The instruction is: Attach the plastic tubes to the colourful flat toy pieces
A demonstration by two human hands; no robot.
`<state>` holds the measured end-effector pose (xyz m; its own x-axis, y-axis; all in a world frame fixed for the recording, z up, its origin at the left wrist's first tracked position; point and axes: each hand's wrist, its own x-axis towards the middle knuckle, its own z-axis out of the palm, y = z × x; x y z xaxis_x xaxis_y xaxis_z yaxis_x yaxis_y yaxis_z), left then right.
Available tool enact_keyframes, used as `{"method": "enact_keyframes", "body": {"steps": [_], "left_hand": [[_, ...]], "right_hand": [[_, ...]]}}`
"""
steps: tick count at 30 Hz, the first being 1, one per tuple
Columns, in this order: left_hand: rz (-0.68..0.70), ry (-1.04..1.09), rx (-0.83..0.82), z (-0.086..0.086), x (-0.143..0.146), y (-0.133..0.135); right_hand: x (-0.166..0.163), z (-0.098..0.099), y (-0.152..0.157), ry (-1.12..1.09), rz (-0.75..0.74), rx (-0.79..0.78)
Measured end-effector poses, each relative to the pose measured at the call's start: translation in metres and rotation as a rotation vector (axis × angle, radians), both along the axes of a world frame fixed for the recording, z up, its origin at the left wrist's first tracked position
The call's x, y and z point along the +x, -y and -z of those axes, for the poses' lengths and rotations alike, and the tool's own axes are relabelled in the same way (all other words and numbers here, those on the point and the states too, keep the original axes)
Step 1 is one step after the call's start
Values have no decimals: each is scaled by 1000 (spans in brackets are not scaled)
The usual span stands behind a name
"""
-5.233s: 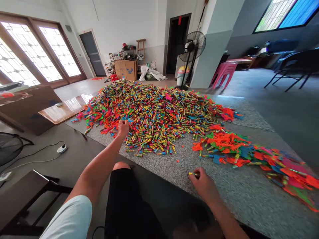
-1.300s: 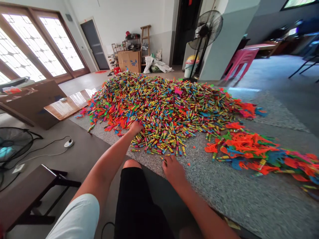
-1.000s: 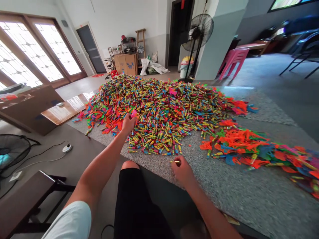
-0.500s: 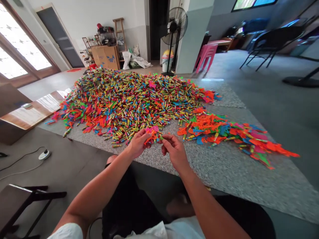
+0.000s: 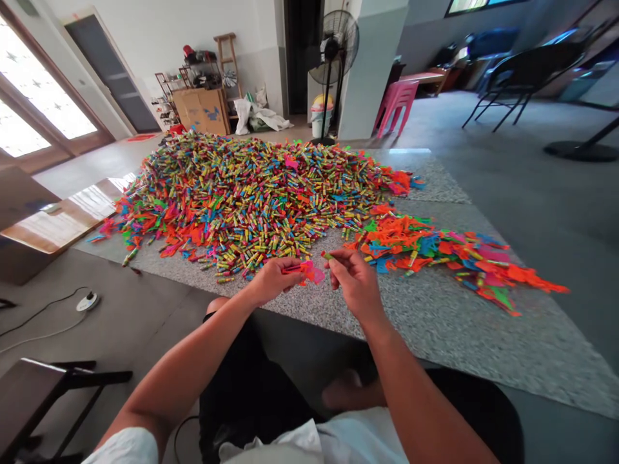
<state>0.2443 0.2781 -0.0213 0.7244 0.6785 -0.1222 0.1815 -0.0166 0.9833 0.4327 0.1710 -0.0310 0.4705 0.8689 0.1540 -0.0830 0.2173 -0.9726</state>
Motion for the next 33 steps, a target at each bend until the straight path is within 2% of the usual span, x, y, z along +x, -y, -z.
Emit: {"method": "enact_keyframes", "body": {"steps": [4,11,17,25,29,31,33], "left_hand": [[76,-96,14,-5,-2,0],[12,-65,-87,6,0,-5],[13,-80,-89,1,-1,-4],[-20,-63,-174,3,-3,-5],[-4,-85,-271,14,-4,-1],[48,-147,-341,27,-5,0],[117,-246,-298,43,-4,-4]], "right_hand": [[1,2,0,64,-108,-82],[-4,12,1,-40,-129,-93],[-2,16,4,-8,-211,-109],[-1,14,12,231,-219,-167],[1,18,18,251,-317,-209],[4,25,21,271,-390,-252],[13,36,24,290,-444,-328]]}}
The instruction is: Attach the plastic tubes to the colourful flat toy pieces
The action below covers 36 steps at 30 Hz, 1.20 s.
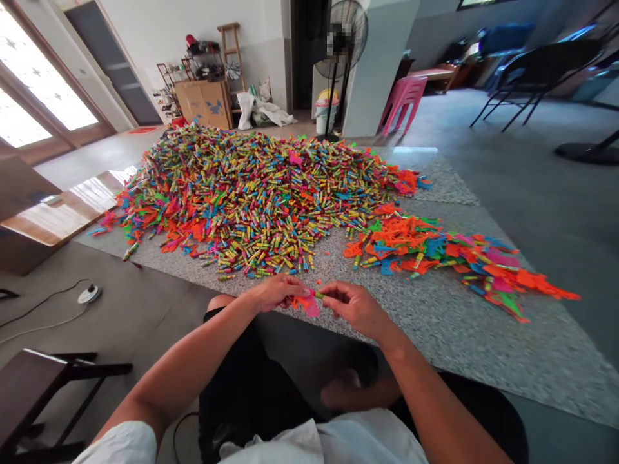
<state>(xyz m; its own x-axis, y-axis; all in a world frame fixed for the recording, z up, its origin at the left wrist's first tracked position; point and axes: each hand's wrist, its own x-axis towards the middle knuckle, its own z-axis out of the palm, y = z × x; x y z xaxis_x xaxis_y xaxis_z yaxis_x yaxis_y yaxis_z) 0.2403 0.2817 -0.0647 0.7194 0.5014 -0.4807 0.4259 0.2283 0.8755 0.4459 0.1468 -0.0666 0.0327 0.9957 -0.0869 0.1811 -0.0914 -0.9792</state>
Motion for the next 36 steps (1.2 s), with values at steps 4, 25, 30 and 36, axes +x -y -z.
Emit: {"method": "enact_keyframes", "body": {"steps": [4,25,30,36], "left_hand": [[-82,-115,432,24,0,-35],[126,-631,1374,4,135,-176],[305,-676,1290,13,157,-198],[380,-665,1220,7,150,-220]], "right_hand": [[44,27,-3,24,302,-97],[-27,57,-113,998,283,-190],[-13,74,-87,918,312,-118],[-9,82,-74,801,340,-48]]}}
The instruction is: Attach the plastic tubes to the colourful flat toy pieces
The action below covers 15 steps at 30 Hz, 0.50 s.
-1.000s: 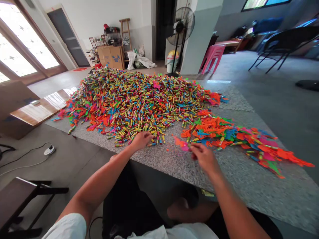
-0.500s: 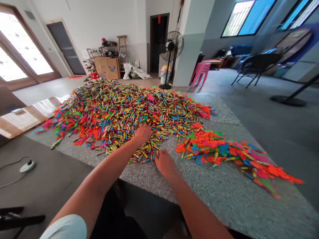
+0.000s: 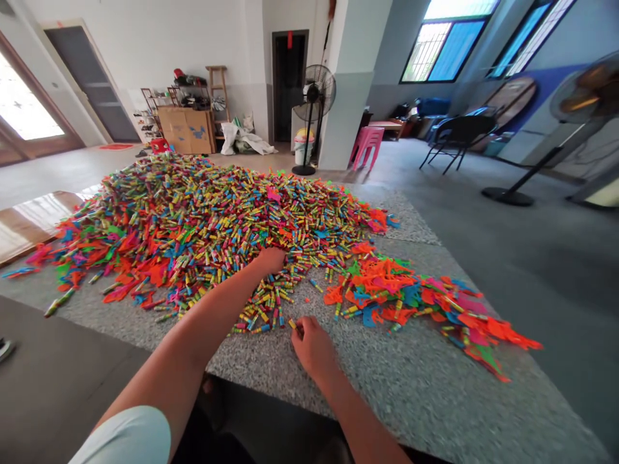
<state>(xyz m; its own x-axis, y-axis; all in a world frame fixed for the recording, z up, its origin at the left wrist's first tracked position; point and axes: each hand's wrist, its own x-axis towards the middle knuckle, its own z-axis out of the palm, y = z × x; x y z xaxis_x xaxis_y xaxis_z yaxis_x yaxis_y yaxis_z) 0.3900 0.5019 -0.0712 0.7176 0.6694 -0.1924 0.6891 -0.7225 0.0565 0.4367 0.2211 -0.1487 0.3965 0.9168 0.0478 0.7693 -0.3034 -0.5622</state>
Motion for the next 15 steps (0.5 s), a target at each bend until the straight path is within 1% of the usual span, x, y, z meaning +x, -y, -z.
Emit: {"method": "enact_keyframes", "body": {"steps": [4,7,9,12,15], "left_hand": [[40,57,-30,-11,-19,-9],[39,112,-30,-25,-40,-15],[16,166,-24,-35,-56,-17],[-59,252,-21,-48,-80,-14],[-101,235,34,-52,-87,-5]], "right_hand": [[-1,4,4,-32,11,75],[-1,5,8,-69,18,102],[-1,3,9,-86,20,102],[-2,-1,9,-90,33,88],[-6,-1,9,-63,48,80]]}}
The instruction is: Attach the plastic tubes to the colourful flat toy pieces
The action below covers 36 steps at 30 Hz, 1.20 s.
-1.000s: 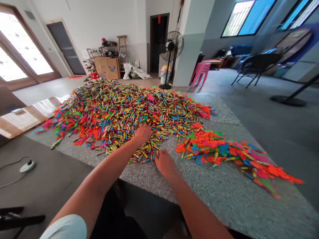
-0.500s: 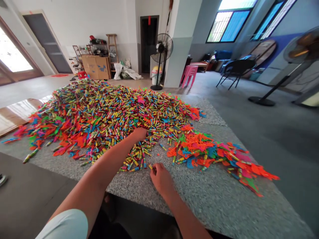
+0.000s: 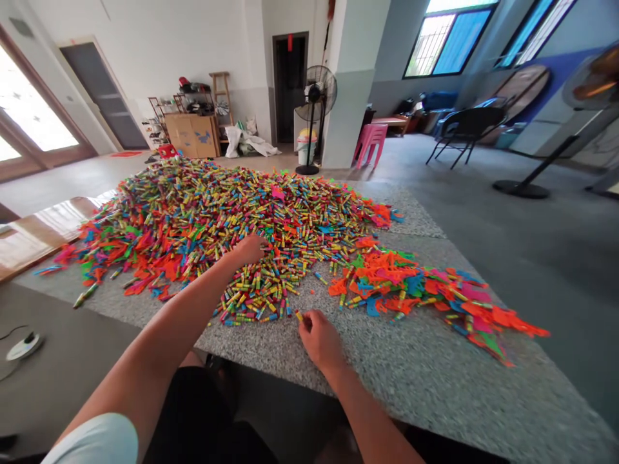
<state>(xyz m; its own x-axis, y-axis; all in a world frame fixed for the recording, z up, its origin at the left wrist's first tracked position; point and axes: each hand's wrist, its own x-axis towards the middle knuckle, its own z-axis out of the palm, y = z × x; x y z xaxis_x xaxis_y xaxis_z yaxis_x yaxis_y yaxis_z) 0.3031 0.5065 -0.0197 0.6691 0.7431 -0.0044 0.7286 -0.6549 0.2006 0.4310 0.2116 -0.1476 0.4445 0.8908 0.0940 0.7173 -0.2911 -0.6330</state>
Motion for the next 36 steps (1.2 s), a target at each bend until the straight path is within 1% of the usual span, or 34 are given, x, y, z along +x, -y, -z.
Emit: {"method": "enact_keyframes", "body": {"steps": [2,4,6,8,10,12,15,17,19,20,22,24,26,28,29,31,33,36], "left_hand": [[-27,-20,32,5,9,9],[-84,-39,35,15,29,17],[-170,-79,26,26,51,23],[-240,-107,13,34,70,27],[-274,-104,0,39,79,30],[-292,-72,-1,37,79,32],[-312,-5,23,26,65,31],[-316,132,27,16,49,33],[-328,373,-29,7,29,40],[-330,509,-96,4,19,47],[-298,737,-314,1,-3,67],[-183,882,-601,1,-22,93],[-38,927,-858,1,-37,122],[73,873,-1006,-1,-47,149],[110,828,-1044,-3,-51,161],[173,744,-1076,-9,-55,178],[239,684,-1074,-17,-56,187],[318,620,-1027,-25,-57,189]], "right_hand": [[-2,3,1,22,11,7],[-4,6,2,31,17,30],[-4,10,3,21,15,66],[-3,12,5,-15,13,108],[-2,13,6,-88,29,150],[-1,13,7,-192,63,178],[1,12,8,-355,96,207],[4,12,8,-455,102,237],[10,8,7,-555,103,274],[14,2,7,-606,100,292],[22,-16,7,-694,99,341],[30,-43,9,-756,81,396],[33,-76,14,-781,28,441],[31,-104,20,-778,-61,447],[28,-115,22,-773,-106,436],[21,-127,26,-766,-185,390],[13,-129,28,-791,-227,352],[6,-124,31,-880,-234,329]]}}
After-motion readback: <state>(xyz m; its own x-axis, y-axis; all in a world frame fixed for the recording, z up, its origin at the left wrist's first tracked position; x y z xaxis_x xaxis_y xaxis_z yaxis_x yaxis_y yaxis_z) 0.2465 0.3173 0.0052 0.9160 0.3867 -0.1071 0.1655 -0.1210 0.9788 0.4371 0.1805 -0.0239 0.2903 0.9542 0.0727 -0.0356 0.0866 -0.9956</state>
